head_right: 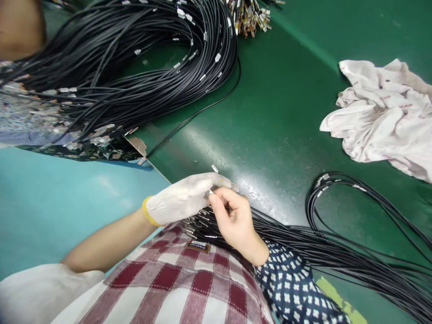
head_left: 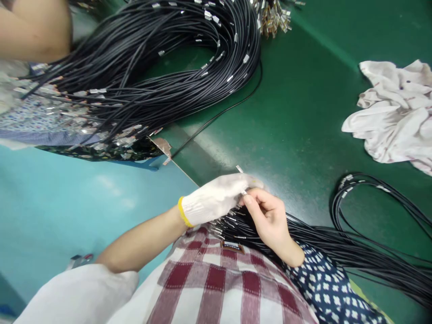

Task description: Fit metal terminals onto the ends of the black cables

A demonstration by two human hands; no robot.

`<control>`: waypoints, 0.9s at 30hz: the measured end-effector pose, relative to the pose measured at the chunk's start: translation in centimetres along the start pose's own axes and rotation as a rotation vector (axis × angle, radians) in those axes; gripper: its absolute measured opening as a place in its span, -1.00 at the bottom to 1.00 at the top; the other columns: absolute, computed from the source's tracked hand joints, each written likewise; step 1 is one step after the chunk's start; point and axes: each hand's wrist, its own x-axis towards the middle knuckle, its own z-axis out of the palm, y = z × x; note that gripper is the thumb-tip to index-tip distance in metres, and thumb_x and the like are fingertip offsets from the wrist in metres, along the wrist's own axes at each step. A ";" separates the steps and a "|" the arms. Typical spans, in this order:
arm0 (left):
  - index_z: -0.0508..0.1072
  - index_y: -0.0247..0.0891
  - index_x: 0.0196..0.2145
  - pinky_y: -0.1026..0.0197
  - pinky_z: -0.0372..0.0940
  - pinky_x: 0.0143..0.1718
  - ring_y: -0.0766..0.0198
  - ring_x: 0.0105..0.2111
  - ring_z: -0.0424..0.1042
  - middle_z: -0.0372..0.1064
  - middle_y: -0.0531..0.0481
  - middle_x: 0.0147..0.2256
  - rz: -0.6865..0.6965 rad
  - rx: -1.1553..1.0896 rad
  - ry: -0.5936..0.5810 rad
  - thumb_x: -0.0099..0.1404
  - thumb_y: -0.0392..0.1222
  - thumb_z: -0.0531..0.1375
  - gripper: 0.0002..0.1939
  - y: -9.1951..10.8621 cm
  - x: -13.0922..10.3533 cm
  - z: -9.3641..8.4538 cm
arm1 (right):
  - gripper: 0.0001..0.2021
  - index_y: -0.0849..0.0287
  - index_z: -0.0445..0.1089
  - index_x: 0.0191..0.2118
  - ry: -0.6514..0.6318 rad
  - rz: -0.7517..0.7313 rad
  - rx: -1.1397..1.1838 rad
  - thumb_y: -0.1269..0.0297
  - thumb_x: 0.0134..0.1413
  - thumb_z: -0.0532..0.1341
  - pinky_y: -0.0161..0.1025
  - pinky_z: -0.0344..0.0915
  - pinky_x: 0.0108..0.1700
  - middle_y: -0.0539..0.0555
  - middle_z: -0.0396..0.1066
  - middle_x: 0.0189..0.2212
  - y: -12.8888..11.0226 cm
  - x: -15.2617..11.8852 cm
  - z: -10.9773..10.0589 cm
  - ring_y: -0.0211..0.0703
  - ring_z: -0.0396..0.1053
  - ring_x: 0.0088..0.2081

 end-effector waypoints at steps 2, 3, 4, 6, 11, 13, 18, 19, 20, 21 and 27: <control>0.52 -0.25 -0.09 0.01 0.24 0.12 0.07 -0.03 0.41 0.45 -0.15 -0.09 0.003 -0.009 -0.012 0.31 0.00 0.27 -0.69 -0.1 0.0 0.0 | -0.67 0.17 0.33 -0.49 0.002 -0.006 0.003 0.17 0.30 0.15 -0.31 0.16 -0.48 -0.03 0.25 -0.60 0.0 0.0 0.0 -0.25 0.17 -0.54; 0.52 -0.25 -0.10 0.01 0.24 0.11 0.07 -0.04 0.41 0.45 -0.14 -0.10 0.003 -0.005 -0.014 0.30 -0.01 0.28 -0.69 -0.1 0.0 0.0 | -0.67 0.17 0.33 -0.50 0.004 -0.008 0.001 0.18 0.30 0.15 -0.31 0.16 -0.48 -0.03 0.26 -0.60 0.0 0.0 0.0 -0.25 0.17 -0.54; 0.52 -0.25 -0.11 0.01 0.25 0.10 0.08 -0.06 0.41 0.45 -0.13 -0.11 0.000 0.003 -0.012 0.30 0.00 0.28 -0.69 -0.1 0.0 0.0 | -0.67 0.17 0.32 -0.50 0.003 -0.007 -0.002 0.19 0.30 0.15 -0.31 0.16 -0.48 -0.03 0.26 -0.60 0.1 0.0 0.0 -0.25 0.17 -0.54; 0.53 -0.25 -0.12 0.04 0.28 0.05 0.09 -0.11 0.42 0.44 -0.13 -0.14 -0.012 0.021 0.005 0.28 0.03 0.29 -0.68 -0.1 0.1 0.0 | -0.66 0.16 0.31 -0.51 0.003 -0.003 -0.010 0.17 0.30 0.15 -0.31 0.16 -0.49 -0.03 0.26 -0.60 0.0 0.0 0.0 -0.26 0.16 -0.54; 0.54 -0.27 -0.14 0.06 0.30 0.02 0.07 -0.11 0.41 0.44 -0.15 -0.15 -0.016 -0.010 0.014 0.27 0.05 0.29 -0.66 -0.2 0.1 0.0 | -0.66 0.16 0.32 -0.51 0.007 -0.007 -0.015 0.16 0.29 0.15 -0.32 0.17 -0.50 -0.04 0.24 -0.61 -0.1 0.0 0.0 -0.26 0.16 -0.55; 0.54 -0.27 -0.14 0.07 0.29 0.03 0.09 -0.11 0.40 0.43 -0.14 -0.14 -0.004 -0.019 0.005 0.29 0.02 0.28 -0.69 -0.1 0.1 0.0 | -0.68 0.16 0.33 -0.50 0.006 -0.011 -0.011 0.19 0.29 0.15 -0.32 0.18 -0.49 -0.04 0.26 -0.61 0.0 0.0 0.0 -0.26 0.17 -0.55; 0.53 -0.27 -0.17 0.06 0.31 -0.03 0.11 -0.17 0.41 0.45 -0.13 -0.18 -0.012 0.057 0.039 0.27 0.08 0.27 -0.65 0.2 0.2 0.2 | -0.69 0.17 0.36 -0.46 0.001 -0.013 0.013 0.17 0.30 0.16 -0.30 0.25 -0.42 0.00 0.36 -0.55 0.2 -0.1 0.1 -0.21 0.28 -0.48; 0.53 -0.27 -0.18 0.07 0.31 -0.05 0.12 -0.19 0.41 0.45 -0.13 -0.19 -0.015 0.078 0.058 0.26 0.09 0.28 -0.63 0.3 0.3 0.3 | -0.70 0.17 0.37 -0.44 -0.008 -0.017 0.027 0.15 0.31 0.15 -0.29 0.28 -0.40 0.01 0.38 -0.53 0.2 -0.1 0.1 -0.20 0.30 -0.46; 0.53 -0.27 -0.18 0.07 0.31 -0.05 0.12 -0.19 0.41 0.46 -0.13 -0.20 -0.015 0.091 0.070 0.24 0.10 0.29 -0.62 0.4 0.3 0.3 | -0.70 0.17 0.38 -0.42 -0.021 -0.022 0.040 0.14 0.32 0.15 -0.29 0.30 -0.37 0.02 0.40 -0.51 0.2 -0.1 0.0 -0.20 0.32 -0.45; 0.52 -0.27 -0.17 0.07 0.31 -0.04 0.12 -0.19 0.41 0.46 -0.13 -0.19 -0.010 0.094 0.074 0.23 0.10 0.30 -0.61 0.4 0.3 0.3 | -0.70 0.17 0.40 -0.39 -0.036 -0.026 0.048 0.13 0.33 0.14 -0.28 0.31 -0.35 0.02 0.41 -0.49 0.1 0.0 0.0 -0.20 0.33 -0.44; 0.52 -0.24 -0.10 0.03 0.26 0.09 0.07 -0.05 0.41 0.46 -0.15 -0.08 0.082 0.199 0.056 0.26 0.05 0.29 -0.64 0.0 -0.3 -0.3 | -0.71 0.18 0.47 -0.26 -0.101 -0.081 -0.003 0.15 0.39 0.09 -0.30 0.28 -0.41 -0.02 0.33 -0.55 -0.2 -0.6 -0.5 -0.24 0.25 -0.52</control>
